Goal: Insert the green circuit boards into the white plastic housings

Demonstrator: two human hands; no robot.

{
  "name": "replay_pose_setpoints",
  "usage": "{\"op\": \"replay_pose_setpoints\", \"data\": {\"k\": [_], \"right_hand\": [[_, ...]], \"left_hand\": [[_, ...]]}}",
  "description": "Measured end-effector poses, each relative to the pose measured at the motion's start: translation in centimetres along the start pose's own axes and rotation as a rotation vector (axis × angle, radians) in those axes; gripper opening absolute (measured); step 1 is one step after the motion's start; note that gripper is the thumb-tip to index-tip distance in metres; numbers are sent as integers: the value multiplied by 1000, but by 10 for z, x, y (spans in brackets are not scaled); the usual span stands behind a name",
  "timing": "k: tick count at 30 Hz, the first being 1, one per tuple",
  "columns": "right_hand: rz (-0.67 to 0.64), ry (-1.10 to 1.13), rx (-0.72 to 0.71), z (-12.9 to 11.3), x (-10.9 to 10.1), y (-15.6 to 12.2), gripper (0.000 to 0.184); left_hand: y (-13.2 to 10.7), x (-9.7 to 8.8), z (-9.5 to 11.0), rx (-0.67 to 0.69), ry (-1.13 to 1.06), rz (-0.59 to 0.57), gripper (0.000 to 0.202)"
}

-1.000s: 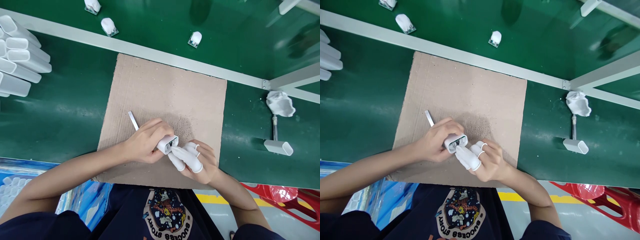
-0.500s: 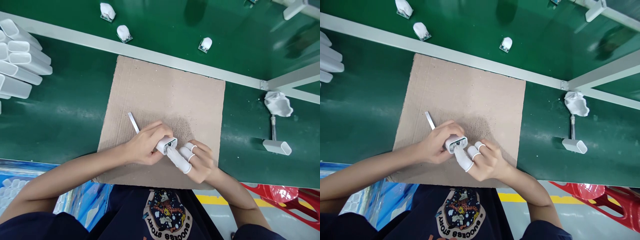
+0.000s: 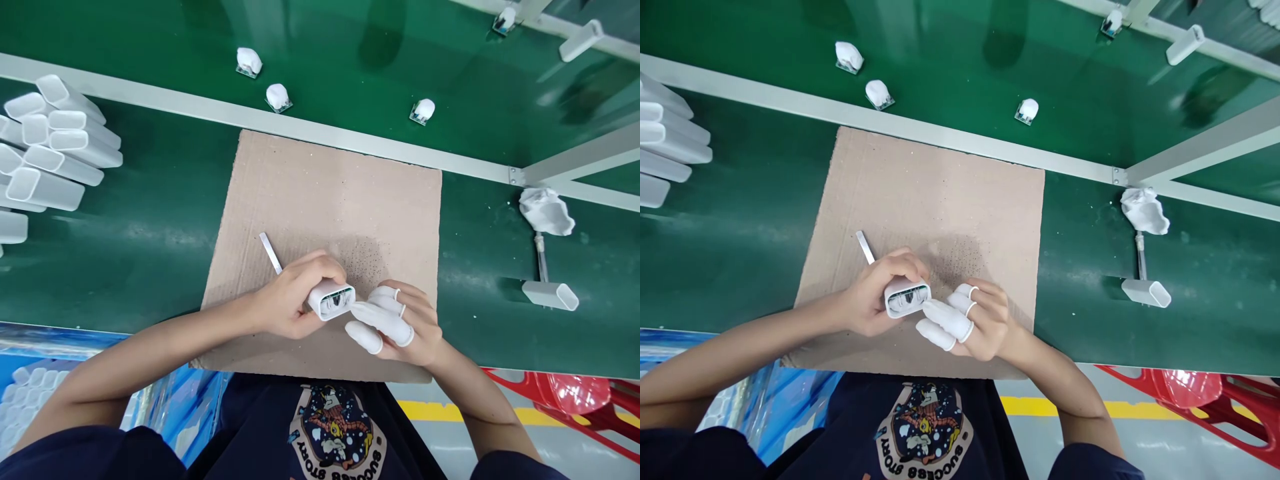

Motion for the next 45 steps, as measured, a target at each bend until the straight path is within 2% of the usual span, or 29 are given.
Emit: {"op": "replay_pose_setpoints", "data": {"k": [4,8,11,15,17,21,25,28,29,31,34,37,40,45], "right_hand": [[-41,2,3,1,6,1,31],[-7,-39,-15,2,12,0,38],[-7,-7,9,1,12,-1,35],[24,185,87,2,7,0,24],[33,177,96,3,6,1,23],[-67,-12,104,3,9,4,23],[-174,-45,160,8,3,10,17],[-285,-195,422,39,-15,28,23],[-288,-261,528,55,-24,38,25],[-221,-376,642,94,-42,66,27],[-116,-536,840,157,-63,109,25],[-59,-611,984,201,-72,136,25],[-30,-639,1058,223,-79,138,28],[44,-733,1101,232,-115,105,32]], "left_hand": [[-1,1,-1,-6,38,-4,23],[-1,-1,-3,-3,103,32,22],[-1,-1,-1,25,124,31,23],[-1,0,1,130,161,36,29],[-2,0,0,136,190,50,34],[-3,1,-3,103,168,42,45],[-6,3,-5,39,150,18,56],[-5,-2,-12,-154,230,77,62],[-4,-6,-14,-236,256,104,60],[-1,-14,-18,-358,294,143,49],[5,-22,-17,-362,335,155,35],[7,-23,-15,-340,359,136,33],[7,-22,-15,-357,352,114,34],[6,-20,-14,-375,332,80,34]]}}
Point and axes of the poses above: each hand's wrist, its own y-axis towards the middle knuckle, its own x-axis out of the palm, z = x × y, the point moved 1 cm from there along y, towards the middle knuckle, and after that the axes turned 11 degrees about y, right-handed, at the moved point
